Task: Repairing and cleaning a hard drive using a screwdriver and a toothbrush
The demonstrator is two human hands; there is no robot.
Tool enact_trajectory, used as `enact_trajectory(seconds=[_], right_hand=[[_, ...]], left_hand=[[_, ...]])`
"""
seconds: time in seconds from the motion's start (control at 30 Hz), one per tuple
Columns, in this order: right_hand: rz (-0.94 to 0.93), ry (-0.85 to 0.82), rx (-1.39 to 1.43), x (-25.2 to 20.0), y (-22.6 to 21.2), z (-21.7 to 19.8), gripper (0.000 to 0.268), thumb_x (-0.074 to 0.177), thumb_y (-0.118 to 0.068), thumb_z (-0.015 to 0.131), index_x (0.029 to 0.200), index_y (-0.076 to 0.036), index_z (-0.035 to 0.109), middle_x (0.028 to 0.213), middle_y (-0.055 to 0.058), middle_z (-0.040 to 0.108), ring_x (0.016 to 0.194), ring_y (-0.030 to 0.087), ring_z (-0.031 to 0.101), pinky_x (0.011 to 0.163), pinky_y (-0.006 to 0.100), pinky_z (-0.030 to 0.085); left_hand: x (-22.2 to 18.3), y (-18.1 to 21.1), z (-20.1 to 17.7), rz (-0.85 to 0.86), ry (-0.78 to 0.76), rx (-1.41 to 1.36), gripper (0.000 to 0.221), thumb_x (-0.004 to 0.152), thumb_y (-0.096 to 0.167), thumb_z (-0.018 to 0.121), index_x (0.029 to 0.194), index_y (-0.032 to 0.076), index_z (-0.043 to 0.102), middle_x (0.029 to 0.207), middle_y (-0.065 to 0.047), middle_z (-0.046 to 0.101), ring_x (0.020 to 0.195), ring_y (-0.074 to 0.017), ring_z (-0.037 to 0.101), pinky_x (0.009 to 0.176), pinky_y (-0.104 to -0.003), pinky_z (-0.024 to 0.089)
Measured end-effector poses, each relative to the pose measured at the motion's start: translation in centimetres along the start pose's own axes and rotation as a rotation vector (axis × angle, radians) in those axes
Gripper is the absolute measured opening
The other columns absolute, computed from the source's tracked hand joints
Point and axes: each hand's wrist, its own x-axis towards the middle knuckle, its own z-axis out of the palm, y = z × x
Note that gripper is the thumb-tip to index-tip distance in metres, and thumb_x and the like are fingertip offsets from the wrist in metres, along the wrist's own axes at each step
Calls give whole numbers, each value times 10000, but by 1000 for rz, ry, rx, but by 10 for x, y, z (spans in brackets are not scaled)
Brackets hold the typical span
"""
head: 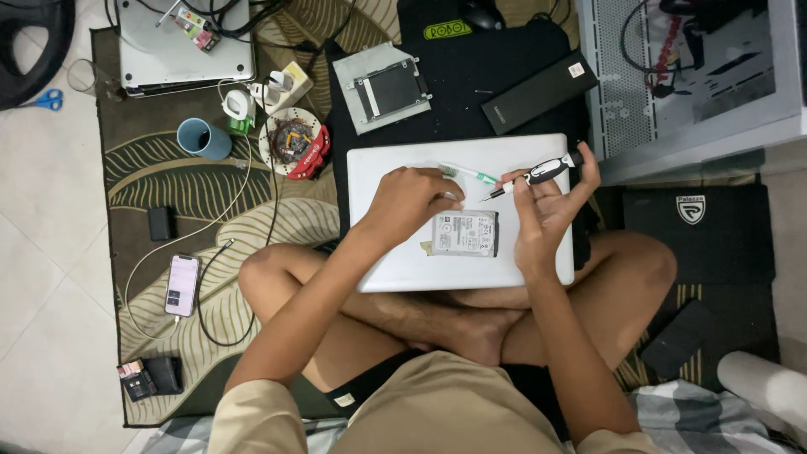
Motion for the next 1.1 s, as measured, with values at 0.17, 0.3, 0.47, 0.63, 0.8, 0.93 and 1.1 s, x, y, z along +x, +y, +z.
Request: enact_trajectory(seconds=[0.17,0.3,0.47,0.63,0.8,0.93,1.1], right_hand=[[0,1,-7,0,-1,1,757,1083,-10,579,1630,-223,101,992,254,688,901,311,715,931,440,599],[-4,-6,0,0,-4,3,753,1078,-5,571,1626,-211,98,993,250,689,913,312,715,932,437,596],[-17,-15,4,0,-1,1,751,1076,1,572,1628,-194,103,1001,250,687,934,300,706,934,448,600],[-16,-20,31,1,-2,3,750,1080,1,572,1629,-184,96,1001,246,681,949,286,700,934,457,607],[-11,-8,32,-1,-2,1,759,1064,8,574,1626,-198,106,981,254,678,915,290,705,925,430,585],[-18,-2,19,0,-7,4,733,1069,-8,569,1619,-186,117,975,236,678,896,274,699,911,409,578],[-15,-2,67,-1,-2,3,782,1056,5,590,1631,-198,101,953,261,684,878,302,710,928,398,557]], left_hand=[[2,0,11,62,49,4,44,909,231,743,917,206,778,866,-34,719,871,-288,718,826,-417,553],[-1,-1,12,142,117,-40,82,950,218,717,948,147,759,926,-42,686,908,-255,683,854,-374,549],[-4,-4,13,159,150,-95,88,965,184,707,959,105,745,929,-64,656,924,-267,674,858,-373,549],[0,-10,23,216,172,-13,121,975,192,694,978,74,716,947,-75,640,953,-279,664,877,-390,535],[12,-8,17,228,222,-63,92,1001,117,641,970,44,688,917,-91,600,906,-293,640,826,-379,530],[51,-31,15,224,337,-147,80,982,134,654,1029,69,650,921,-98,555,942,-340,610,856,-435,522],[95,-52,20,138,391,-83,76,967,173,687,949,104,659,865,-65,554,875,-294,622,830,-391,535]])
